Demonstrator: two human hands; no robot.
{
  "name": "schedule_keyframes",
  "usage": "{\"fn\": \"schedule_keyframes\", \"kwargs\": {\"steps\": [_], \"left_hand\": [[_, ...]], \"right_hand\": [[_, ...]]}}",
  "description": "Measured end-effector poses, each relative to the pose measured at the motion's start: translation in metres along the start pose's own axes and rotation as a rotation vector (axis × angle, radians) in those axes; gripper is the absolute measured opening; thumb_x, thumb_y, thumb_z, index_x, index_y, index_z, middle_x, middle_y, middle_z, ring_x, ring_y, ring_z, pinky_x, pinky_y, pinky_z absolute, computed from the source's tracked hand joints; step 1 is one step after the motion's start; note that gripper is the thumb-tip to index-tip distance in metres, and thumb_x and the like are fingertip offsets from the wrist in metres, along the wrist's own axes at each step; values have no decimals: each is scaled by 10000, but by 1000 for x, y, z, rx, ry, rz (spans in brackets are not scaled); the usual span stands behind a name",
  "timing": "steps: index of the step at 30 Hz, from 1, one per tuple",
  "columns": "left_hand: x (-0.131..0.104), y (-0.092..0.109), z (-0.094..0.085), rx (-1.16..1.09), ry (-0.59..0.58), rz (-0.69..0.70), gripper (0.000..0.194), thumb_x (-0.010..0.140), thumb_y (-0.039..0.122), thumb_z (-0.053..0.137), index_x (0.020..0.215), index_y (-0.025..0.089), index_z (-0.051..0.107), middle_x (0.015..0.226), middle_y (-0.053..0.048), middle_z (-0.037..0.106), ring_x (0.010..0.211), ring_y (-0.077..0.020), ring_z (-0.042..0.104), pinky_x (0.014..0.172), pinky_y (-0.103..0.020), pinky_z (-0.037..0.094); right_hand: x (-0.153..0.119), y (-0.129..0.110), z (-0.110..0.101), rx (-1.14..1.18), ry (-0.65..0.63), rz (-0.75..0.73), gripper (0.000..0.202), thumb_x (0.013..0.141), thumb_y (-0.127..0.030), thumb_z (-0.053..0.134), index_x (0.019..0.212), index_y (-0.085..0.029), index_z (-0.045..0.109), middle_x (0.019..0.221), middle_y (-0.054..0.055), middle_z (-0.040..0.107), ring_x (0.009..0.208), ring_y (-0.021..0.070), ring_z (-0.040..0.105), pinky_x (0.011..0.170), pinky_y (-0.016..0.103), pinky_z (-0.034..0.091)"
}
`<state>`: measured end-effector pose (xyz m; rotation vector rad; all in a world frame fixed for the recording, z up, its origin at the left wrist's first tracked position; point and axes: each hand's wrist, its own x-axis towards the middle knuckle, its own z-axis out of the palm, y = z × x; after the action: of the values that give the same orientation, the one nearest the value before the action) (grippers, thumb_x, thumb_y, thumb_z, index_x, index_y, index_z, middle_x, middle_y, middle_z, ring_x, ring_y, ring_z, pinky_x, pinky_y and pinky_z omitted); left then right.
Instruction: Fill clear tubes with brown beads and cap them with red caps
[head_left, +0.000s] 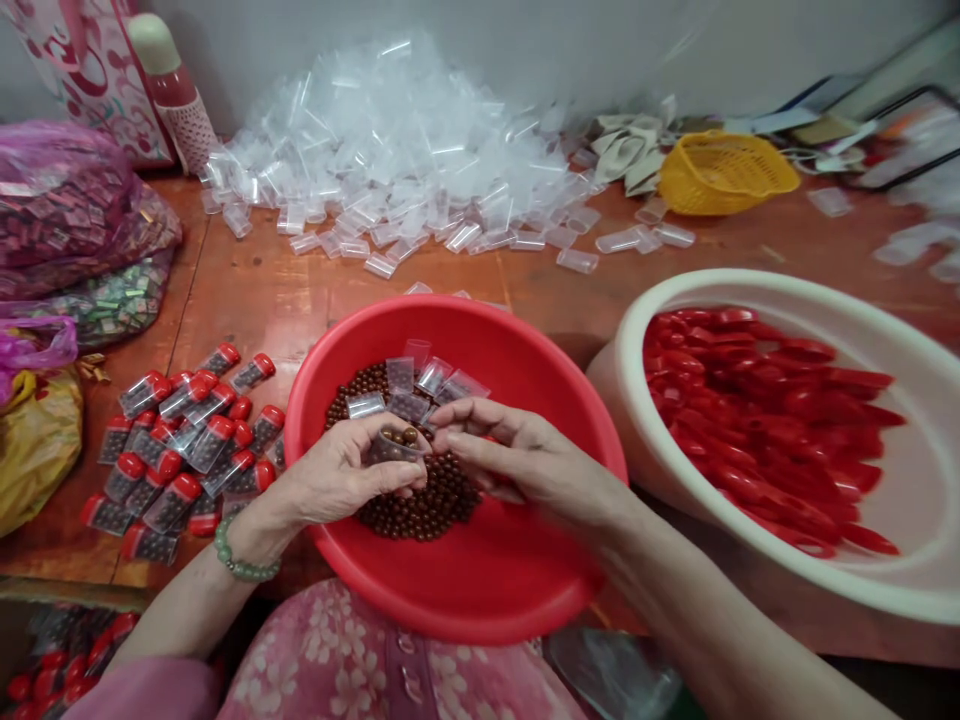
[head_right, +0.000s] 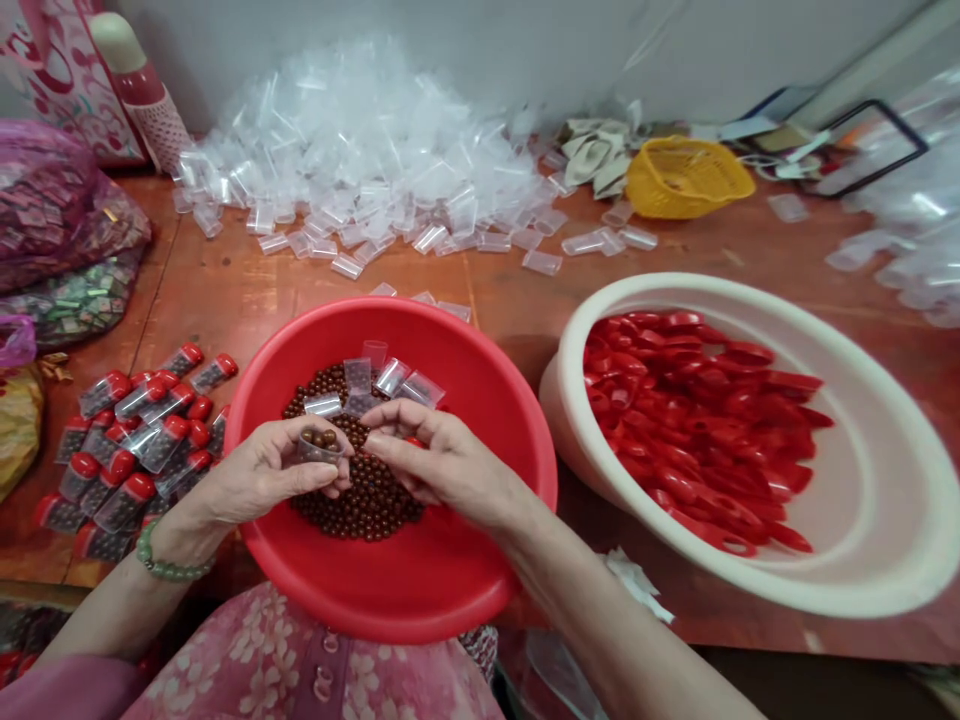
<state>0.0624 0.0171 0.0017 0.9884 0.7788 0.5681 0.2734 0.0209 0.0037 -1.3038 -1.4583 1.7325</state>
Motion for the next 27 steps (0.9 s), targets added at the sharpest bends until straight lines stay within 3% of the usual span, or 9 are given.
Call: {"fn": "schedule_keyframes", "kwargs": {"steps": [3,6,9,11,17,20,23,27], "left_hand": [[0,-3,-1,-31,-53,14,361,748,406,730,942,135,592,785,-3,606,693,-88,557,682,-225,446],[1,-6,-3,-88,-81,9,401,703,412,772,932,133,598,769,10,591,669,-77,526,668,-218,423],[1,-8,-6,-132,-63,-38,412,673,391,799,925,141,590,730,17,598,656,-84,546,668,-227,432],[0,-8,-8,-158,-60,-46,392,679,373,796,920,145,587,737,10,615,656,-91,567,667,-234,447],[-1,-4,-9,-270,-19,-18,310,690,225,781,943,145,619,812,-8,643,727,-99,600,716,-249,477],[0,-2,-7,-318,12,-32,348,637,166,803,932,145,621,853,-22,660,786,-119,626,770,-278,485],[2,-3,-4,-326,41,-43,390,583,138,829,910,129,617,880,-34,672,821,-132,648,810,-285,478],[5,-7,3,-343,135,15,400,568,175,847,894,127,619,887,-14,656,811,-121,641,825,-294,480]], "right_hand": [[-2,-14,5,-269,-5,-267,338,835,-310,652,1154,-225,579,889,19,620,606,85,495,532,221,420],[3,-22,9,-432,-65,-484,274,820,-213,665,1089,-232,616,931,28,626,775,129,562,679,256,459],[10,-21,13,-460,-65,-560,108,827,-163,644,920,-211,622,871,18,603,802,130,553,725,262,453],[10,-18,15,-423,-35,-538,67,827,-172,646,820,-202,586,791,1,572,723,113,527,666,246,443],[3,-12,17,-165,57,-286,224,759,-261,733,921,-209,587,728,-34,556,515,60,433,456,202,371],[9,-15,18,181,178,-203,217,761,-347,728,876,-223,591,656,-54,503,451,50,378,382,189,301],[18,-24,25,529,316,-245,188,743,-346,721,827,-226,603,678,-44,484,522,61,425,421,175,349],[26,-30,42,739,335,-299,119,691,-248,667,801,-218,632,778,-13,532,657,83,504,563,191,466]]}}
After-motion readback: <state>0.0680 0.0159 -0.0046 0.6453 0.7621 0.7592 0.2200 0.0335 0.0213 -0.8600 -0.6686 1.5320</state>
